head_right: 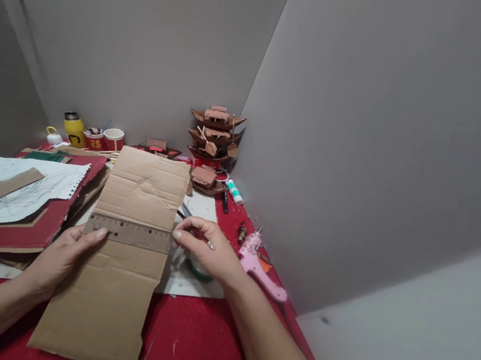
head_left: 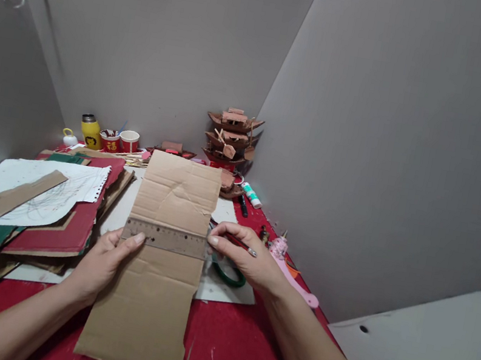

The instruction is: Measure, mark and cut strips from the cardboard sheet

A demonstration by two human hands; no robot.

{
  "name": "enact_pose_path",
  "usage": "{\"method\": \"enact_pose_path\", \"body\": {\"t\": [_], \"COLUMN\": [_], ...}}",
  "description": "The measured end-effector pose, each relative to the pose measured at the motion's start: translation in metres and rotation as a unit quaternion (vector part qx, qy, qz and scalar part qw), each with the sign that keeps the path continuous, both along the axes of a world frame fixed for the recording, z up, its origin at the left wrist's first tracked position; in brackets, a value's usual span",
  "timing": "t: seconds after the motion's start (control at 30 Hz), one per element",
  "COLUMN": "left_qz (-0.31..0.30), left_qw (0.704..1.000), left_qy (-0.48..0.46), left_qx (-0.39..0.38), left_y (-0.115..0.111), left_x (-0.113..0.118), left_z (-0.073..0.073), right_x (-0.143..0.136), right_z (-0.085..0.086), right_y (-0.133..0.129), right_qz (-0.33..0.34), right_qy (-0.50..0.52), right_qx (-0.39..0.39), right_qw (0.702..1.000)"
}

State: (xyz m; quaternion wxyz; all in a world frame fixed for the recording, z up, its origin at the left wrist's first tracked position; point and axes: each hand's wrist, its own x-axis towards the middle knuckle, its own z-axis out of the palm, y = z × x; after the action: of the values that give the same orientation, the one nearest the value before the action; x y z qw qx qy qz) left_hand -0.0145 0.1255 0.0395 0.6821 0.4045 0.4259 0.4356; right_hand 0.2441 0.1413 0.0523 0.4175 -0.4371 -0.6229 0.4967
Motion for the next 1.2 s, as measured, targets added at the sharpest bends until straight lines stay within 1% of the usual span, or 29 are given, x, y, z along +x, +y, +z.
{"method": "enact_pose_path", "body": {"t": [0.17, 0.27, 0.43, 0.5, 0.63, 0.7, 0.83, 0.93, 1.03, 1.1, 1.2], "left_qz": [-0.010, -0.012, 0.007, 0.005, 0.021, 0.027, 0.022, 0.006, -0.031, -0.053, -0.060], "left_qw": [1.000, 0.999, 0.999, 0.999, 0.999, 0.998, 0.998, 0.999, 0.999, 0.998, 0.996], "left_qy": [-0.020, -0.035, -0.038, -0.034, -0.015, -0.002, 0.008, 0.001, -0.011, 0.000, 0.019], "left_qx": [0.000, -0.006, -0.028, -0.033, -0.043, -0.051, -0.053, -0.047, -0.039, -0.045, -0.056], "left_y": [-0.001, -0.003, -0.002, 0.000, 0.005, 0.006, 0.003, -0.004, -0.013, -0.020, -0.027], "left_x": [0.000, 0.002, 0.006, 0.005, 0.002, 0.002, 0.005, 0.004, -0.004, -0.012, -0.022], "left_z": [-0.002, -0.004, -0.010, -0.015, -0.025, -0.028, -0.029, -0.026, -0.024, -0.025, -0.029], "right_x": [0.001, 0.000, 0.002, 0.005, 0.010, 0.011, 0.011, 0.010, 0.012, 0.013, 0.014], "right_z": [-0.002, -0.003, -0.007, -0.010, -0.015, -0.017, -0.019, -0.020, -0.022, -0.023, -0.024], "right_y": [0.001, 0.002, 0.006, 0.009, 0.018, 0.022, 0.026, 0.026, 0.027, 0.027, 0.028], "right_qz": [0.002, -0.009, -0.006, -0.028, -0.129, -0.166, -0.177, -0.180, -0.188, -0.192, -0.193], "right_qy": [0.001, -0.022, -0.029, -0.013, 0.068, 0.096, 0.096, 0.086, 0.076, 0.068, 0.056], "right_qx": [0.009, 0.017, 0.020, 0.019, -0.009, -0.017, -0.016, -0.008, 0.003, 0.008, 0.010], "right_qw": [1.000, 1.000, 0.999, 0.999, 0.989, 0.981, 0.979, 0.980, 0.979, 0.979, 0.979]}}
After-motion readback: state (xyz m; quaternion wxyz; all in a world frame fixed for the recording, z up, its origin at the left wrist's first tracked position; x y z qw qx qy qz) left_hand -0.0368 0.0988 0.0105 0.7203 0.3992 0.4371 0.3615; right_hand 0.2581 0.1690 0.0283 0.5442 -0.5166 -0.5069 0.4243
